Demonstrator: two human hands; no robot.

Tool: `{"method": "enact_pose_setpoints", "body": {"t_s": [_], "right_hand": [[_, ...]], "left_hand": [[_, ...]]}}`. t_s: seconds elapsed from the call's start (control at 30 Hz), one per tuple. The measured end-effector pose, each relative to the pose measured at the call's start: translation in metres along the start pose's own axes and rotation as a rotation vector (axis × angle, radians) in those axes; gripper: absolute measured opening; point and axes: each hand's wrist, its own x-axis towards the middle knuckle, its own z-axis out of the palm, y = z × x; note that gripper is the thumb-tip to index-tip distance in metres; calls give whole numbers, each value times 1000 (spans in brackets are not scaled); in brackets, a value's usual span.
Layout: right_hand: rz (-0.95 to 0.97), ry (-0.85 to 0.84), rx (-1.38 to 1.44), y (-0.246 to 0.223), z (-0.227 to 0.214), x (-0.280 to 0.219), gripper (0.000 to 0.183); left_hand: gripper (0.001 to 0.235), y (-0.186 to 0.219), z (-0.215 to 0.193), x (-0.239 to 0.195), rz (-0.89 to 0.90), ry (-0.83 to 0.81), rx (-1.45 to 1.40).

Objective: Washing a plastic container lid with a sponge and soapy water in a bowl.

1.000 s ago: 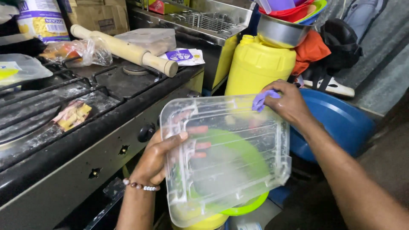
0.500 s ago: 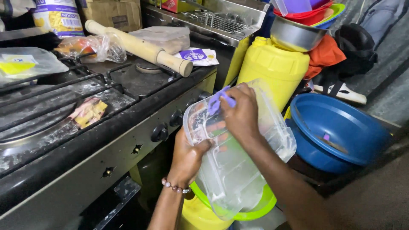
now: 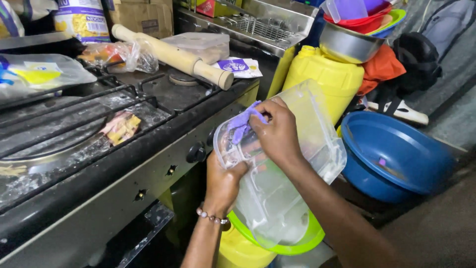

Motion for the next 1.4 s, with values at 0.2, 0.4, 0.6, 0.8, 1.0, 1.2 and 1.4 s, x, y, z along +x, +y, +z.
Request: {"method": "enact_pose_setpoints", "body": {"t_s": [0.2, 0.4, 0.6, 0.8, 1.0, 1.2, 1.4], "right_hand": [[-224, -91, -216, -42, -2, -18, 17], [-361, -249, -114, -74, 0, -40, 18], [-138, 6, -6, -23, 2, -4, 10], [83, 197, -196, 47, -31, 26, 7], [367, 166, -334, 116, -69, 73, 9], [16, 49, -561, 151, -101, 89, 16], [603, -346, -216, 37, -78, 77, 96]], "left_hand": [[51, -44, 8, 11, 75, -23, -36], [44, -50, 12, 3, 42, 39, -97], [48, -36, 13, 1, 18, 144, -92], [53, 48, 28, -41, -46, 121, -212], [50, 62, 21, -43, -22, 93, -274], [92, 17, -10, -19, -124, -134, -362], [96, 19, -17, -16, -109, -88, -367]]}}
